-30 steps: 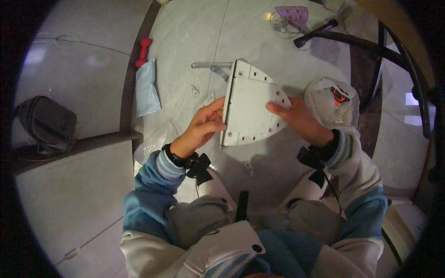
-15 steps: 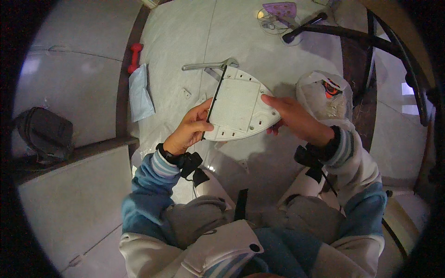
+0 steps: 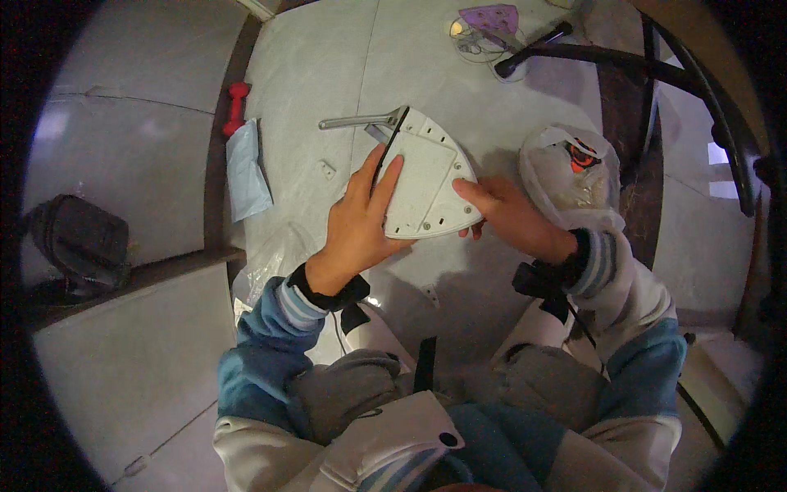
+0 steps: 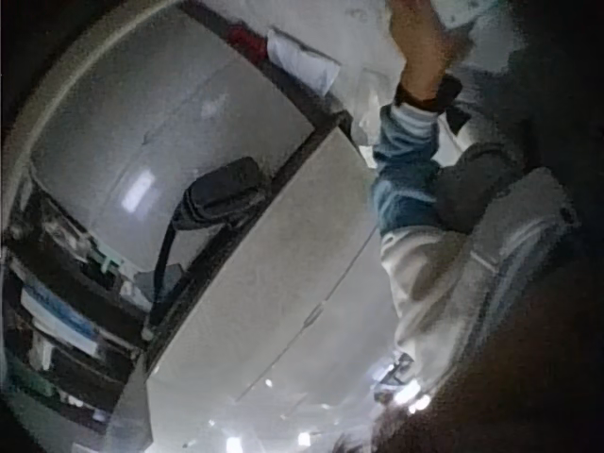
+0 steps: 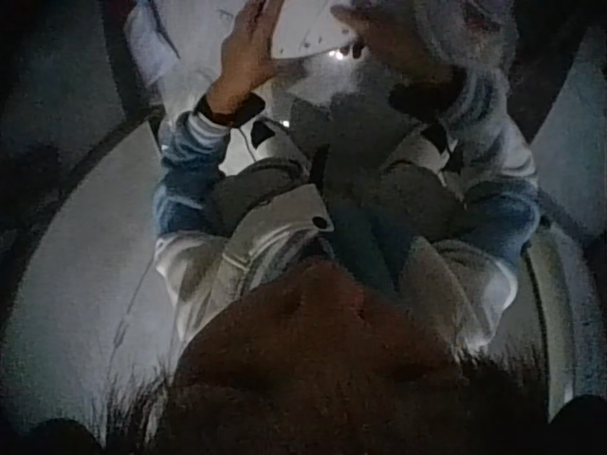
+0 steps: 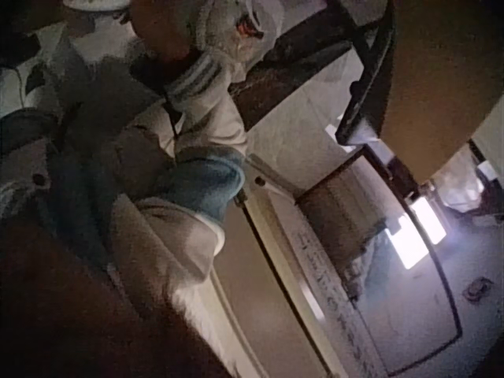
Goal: The person assembles a small electrical device on the floor. They use a screwdriver to secure a white plastic base, connect wires to a terminal block, attach a purple plastic cover, and place the assembled unit into a plastic bag.
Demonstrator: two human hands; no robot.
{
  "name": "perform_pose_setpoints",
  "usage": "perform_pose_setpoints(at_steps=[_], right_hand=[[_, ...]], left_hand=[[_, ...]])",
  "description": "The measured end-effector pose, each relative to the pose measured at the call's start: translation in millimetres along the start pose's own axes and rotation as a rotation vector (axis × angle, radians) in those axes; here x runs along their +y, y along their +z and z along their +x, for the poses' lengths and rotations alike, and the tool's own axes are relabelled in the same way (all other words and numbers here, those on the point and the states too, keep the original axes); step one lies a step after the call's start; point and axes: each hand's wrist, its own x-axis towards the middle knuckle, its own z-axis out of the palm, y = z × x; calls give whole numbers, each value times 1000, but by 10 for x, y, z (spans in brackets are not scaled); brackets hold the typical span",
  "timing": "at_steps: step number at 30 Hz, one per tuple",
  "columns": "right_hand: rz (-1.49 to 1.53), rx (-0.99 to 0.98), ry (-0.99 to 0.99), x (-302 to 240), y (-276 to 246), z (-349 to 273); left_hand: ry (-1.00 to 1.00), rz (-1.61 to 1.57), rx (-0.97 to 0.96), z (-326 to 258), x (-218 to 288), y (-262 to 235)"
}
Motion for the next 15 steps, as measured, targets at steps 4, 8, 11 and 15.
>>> perform_pose_setpoints(at_steps=[4, 8, 11, 15], right_hand=[[-50, 1, -142, 88, 98, -55], [-70, -10, -130, 97, 150, -67], [24, -58, -35, 63, 103, -16], [-441, 19, -343, 123, -108, 184]], left_hand=[[76, 167, 175, -10, 22, 45], [247, 287, 317, -38, -23, 46], [200, 77, 304, -29, -71, 83], [-528, -802, -29, -93, -108, 181]])
